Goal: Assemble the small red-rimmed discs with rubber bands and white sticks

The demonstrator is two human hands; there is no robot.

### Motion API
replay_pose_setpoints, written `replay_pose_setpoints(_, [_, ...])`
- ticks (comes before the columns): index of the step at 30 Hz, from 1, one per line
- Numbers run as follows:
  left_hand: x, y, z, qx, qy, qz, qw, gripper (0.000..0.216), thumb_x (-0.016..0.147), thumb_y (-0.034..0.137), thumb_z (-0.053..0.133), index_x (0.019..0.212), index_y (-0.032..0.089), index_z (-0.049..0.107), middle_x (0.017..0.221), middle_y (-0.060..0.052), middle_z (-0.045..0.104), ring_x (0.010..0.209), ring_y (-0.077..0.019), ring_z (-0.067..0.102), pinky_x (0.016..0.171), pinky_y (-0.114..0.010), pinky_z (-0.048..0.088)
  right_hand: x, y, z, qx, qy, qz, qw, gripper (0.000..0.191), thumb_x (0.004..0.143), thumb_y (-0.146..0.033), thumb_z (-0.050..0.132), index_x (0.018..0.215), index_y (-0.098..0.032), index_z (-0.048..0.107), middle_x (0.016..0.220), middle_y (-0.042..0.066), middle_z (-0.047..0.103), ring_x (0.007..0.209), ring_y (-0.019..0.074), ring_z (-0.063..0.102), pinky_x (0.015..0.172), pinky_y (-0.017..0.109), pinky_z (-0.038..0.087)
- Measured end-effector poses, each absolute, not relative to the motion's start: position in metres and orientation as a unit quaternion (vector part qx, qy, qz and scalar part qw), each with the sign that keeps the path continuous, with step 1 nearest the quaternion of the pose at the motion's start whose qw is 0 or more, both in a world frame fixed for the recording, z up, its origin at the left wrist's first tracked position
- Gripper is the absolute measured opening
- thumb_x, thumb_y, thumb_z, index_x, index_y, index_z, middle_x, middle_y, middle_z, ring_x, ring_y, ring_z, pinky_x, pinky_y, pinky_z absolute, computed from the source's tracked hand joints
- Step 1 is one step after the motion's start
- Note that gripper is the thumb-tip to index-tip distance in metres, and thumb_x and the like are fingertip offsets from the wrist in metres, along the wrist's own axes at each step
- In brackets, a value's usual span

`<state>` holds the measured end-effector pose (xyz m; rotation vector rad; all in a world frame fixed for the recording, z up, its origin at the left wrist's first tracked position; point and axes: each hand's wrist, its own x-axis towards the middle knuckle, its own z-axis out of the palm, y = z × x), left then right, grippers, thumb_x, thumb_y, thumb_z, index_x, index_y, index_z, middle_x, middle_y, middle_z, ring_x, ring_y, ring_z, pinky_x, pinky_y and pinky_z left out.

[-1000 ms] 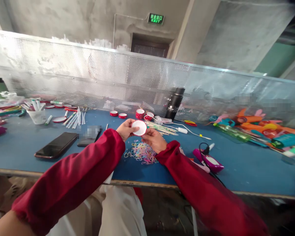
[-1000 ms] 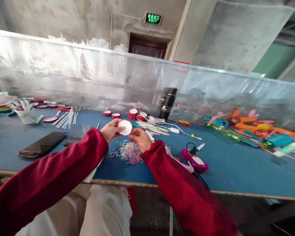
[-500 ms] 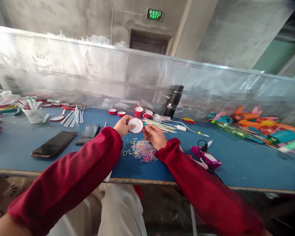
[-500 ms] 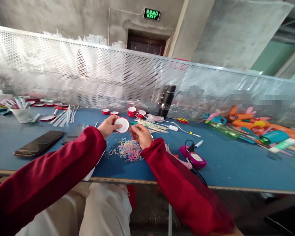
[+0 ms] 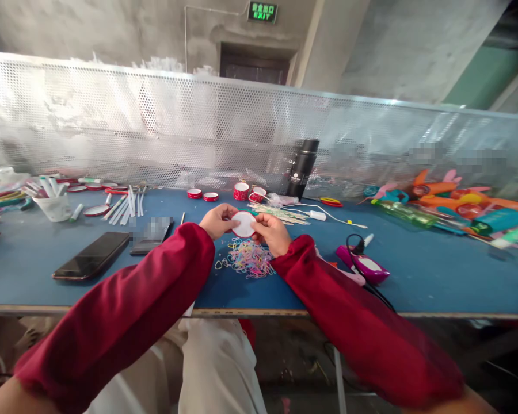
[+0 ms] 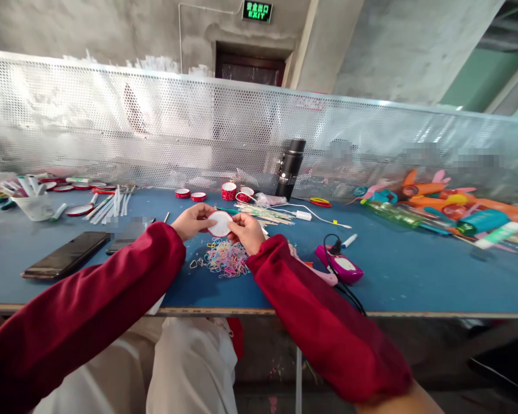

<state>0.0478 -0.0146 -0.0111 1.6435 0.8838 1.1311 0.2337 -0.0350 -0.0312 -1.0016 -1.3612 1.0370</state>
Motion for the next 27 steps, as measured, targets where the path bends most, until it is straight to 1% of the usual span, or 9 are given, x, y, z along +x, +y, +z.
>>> replay_pose_setpoints(3, [0.0468,-0.0175,-0.0104,0.699,0.326,0.448,0.452,0.05,0.063,0.021,0.079,0.107,0.014,0.059,0.101,-0.008,0.066,0.077,-0.0136,0.062,0.066,-0.028,0.051,0.2357,-0.0348,-0.0286,-0.429,-0.545,0.459,0.555,0.029,0.062,-0.035,0.075,0.077,-0.02,0.056,0.054,-0.006,0.061,0.041,0.0091,0.054,0.036,0.019,0.044])
replay_pose_setpoints(5, [0.0465,-0.0189,-0.0104,0.737,0.293,0.444,0.417,0.064,0.059,0.022,0.083,0.117,0.014,0.058,0.116,-0.013,0.064,0.089,-0.018,0.064,0.076,-0.032,0.052,0.2364,-0.0346,-0.0276,-0.429,-0.539,0.465,0.556,0.028,0.062,-0.033,0.075,0.076,-0.02,0.054,0.052,-0.006,0.061,0.039,0.0085,0.053,0.035,0.018,0.043])
replay_pose_setpoints(7, [0.0461,-0.0189,-0.0113,0.775,0.273,0.439,0.363,0.071,0.058,0.025,0.084,0.123,0.015,0.058,0.124,-0.015,0.061,0.099,-0.0226,0.063,0.082,-0.036,0.052,0.2365,-0.0343,-0.0275,-0.429,-0.538,0.466,0.556,0.028,0.061,-0.032,0.074,0.076,-0.02,0.054,0.051,-0.007,0.06,0.038,0.0082,0.051,0.035,0.018,0.043])
replay_pose_setpoints(10, [0.0453,-0.0165,-0.0131,0.814,0.274,0.431,0.278,0.071,0.061,0.029,0.081,0.126,0.015,0.057,0.127,-0.017,0.059,0.106,-0.0268,0.062,0.086,-0.039,0.052,0.2361,-0.0337,-0.0285,-0.428,-0.536,0.471,0.555,0.029,0.061,-0.033,0.074,0.075,-0.02,0.053,0.05,-0.007,0.06,0.038,0.0082,0.051,0.035,0.018,0.043])
replay_pose_setpoints(14, [0.045,-0.0138,-0.0133,0.849,0.284,0.404,0.187,0.066,0.063,0.029,0.078,0.125,0.015,0.059,0.125,-0.015,0.061,0.109,-0.0274,0.06,0.089,-0.039,0.051,0.236,-0.033,-0.0302,-0.429,-0.532,0.483,0.548,0.031,0.06,-0.034,0.075,0.075,-0.021,0.052,0.05,-0.007,0.06,0.038,0.0085,0.052,0.036,0.018,0.044])
replay_pose_setpoints(17, [0.0457,-0.0136,-0.013,0.866,0.291,0.384,0.132,0.067,0.062,0.03,0.077,0.124,0.015,0.059,0.122,-0.015,0.063,0.111,-0.0283,0.059,0.091,-0.04,0.051,0.236,-0.0324,-0.0314,-0.433,-0.531,0.486,0.542,0.032,0.06,-0.034,0.076,0.075,-0.021,0.051,0.05,-0.007,0.06,0.038,0.0089,0.053,0.036,0.019,0.045])
replay_pose_setpoints(21, [0.0465,-0.0138,-0.0143,0.872,0.301,0.375,0.093,0.07,0.063,0.033,0.075,0.127,0.011,0.057,0.125,-0.018,0.061,0.114,-0.03,0.059,0.094,-0.042,0.05,0.2356,-0.0317,-0.0326,-0.431,-0.526,0.49,0.546,0.033,0.059,-0.035,0.076,0.074,-0.021,0.05,0.048,-0.007,0.059,0.038,0.0093,0.053,0.037,0.019,0.045])
replay_pose_setpoints(25, [0.0478,-0.016,-0.014,0.868,0.314,0.374,0.084,0.071,0.062,0.033,0.076,0.127,0.013,0.058,0.127,-0.017,0.061,0.117,-0.0308,0.057,0.098,-0.043,0.048,0.2354,-0.0311,-0.0332,-0.425,-0.527,0.49,0.55,0.032,0.058,-0.034,0.075,0.074,-0.021,0.051,0.049,-0.007,0.059,0.038,0.0088,0.052,0.036,0.019,0.045])
replay_pose_setpoints(27, [0.0486,-0.0178,-0.013,0.865,0.319,0.377,0.086,0.07,0.061,0.032,0.077,0.126,0.012,0.059,0.126,-0.017,0.062,0.118,-0.0317,0.057,0.1,-0.044,0.047,0.2357,-0.0307,-0.0335,-0.425,-0.529,0.487,0.55,0.031,0.058,-0.035,0.074,0.074,-0.021,0.051,0.049,-0.007,0.059,0.039,0.0091,0.051,0.036,0.02,0.044])
